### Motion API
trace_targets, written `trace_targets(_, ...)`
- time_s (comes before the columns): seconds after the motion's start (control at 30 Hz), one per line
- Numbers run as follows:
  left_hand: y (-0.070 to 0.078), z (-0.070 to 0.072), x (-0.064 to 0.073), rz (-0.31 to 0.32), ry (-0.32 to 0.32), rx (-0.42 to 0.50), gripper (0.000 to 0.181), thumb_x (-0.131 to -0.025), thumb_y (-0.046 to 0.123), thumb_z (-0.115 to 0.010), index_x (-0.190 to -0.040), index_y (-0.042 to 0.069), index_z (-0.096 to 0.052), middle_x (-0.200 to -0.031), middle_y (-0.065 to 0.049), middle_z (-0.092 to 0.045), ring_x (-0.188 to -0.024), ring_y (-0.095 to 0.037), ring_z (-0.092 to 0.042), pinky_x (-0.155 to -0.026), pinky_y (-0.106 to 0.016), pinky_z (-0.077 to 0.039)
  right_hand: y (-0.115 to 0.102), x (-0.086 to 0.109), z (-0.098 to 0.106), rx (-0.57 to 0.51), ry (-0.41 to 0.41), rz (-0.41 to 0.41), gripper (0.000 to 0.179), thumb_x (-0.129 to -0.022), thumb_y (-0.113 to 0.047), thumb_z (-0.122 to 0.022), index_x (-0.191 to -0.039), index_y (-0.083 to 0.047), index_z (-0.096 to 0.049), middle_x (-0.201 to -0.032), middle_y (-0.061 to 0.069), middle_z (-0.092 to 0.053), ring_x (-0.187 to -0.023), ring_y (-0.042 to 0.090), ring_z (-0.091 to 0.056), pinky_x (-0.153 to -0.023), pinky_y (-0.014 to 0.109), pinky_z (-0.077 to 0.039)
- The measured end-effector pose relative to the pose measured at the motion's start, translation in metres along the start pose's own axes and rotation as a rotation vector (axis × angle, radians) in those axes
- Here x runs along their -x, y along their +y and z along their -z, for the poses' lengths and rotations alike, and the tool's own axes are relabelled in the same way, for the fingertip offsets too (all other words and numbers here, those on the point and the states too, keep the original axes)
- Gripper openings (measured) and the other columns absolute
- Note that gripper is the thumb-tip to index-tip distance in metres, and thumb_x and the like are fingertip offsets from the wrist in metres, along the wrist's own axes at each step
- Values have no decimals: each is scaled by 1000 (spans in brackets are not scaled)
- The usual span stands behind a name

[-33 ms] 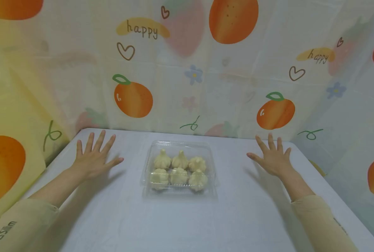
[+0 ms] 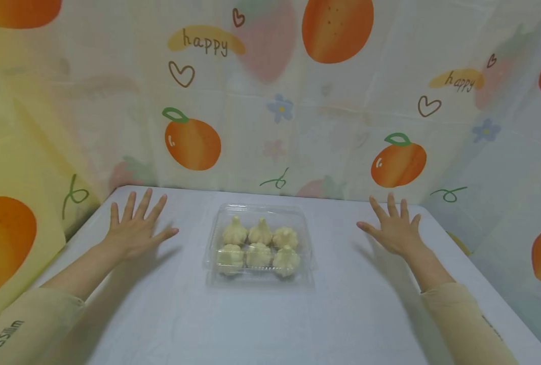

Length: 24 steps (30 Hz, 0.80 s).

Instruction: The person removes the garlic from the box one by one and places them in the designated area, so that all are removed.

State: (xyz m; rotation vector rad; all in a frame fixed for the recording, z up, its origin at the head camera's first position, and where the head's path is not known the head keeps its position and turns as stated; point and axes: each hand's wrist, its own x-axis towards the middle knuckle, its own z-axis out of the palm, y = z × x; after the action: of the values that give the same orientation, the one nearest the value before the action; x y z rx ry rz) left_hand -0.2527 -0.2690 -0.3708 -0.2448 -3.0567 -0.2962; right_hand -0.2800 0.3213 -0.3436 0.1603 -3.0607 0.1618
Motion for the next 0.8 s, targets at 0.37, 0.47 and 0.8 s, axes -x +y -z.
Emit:
trace_targets(0.37, 3, 3, -1, -17, 9, 16, 91, -95, 72, -35, -160, 20, 1, -166, -21, 12, -148, -53, 15, -111, -79, 15, 3, 2, -3, -7, 7, 6, 92, -93, -74, -37, -160, -18, -9, -162, 33, 3, -145, 63, 1, -104, 89, -3)
trace_targets(0.47, 6, 6, -5, -39, 19, 42, 89, -97, 69, -33, -160, 17, 1, -165, -24, 10, -148, -56, 9, -112, -79, 9, 1, 4, 0, -39, 20, 16, 91, -95, -70, -39, -160, -14, -11, -162, 34, 1, -144, 64, -4, -105, 87, -9)
trace_targets(0.8, 27, 17, -13, -124, 37, 306, 81, -104, 49, -39, -157, -2, -7, -161, -36, -6, -140, -66, -10, -108, -81, -15, -14, 2, 8, -293, 33, 69, 90, -96, -63, -47, -158, -6, -15, -164, 31, -3, -144, 62, -14, -110, 80, -18)
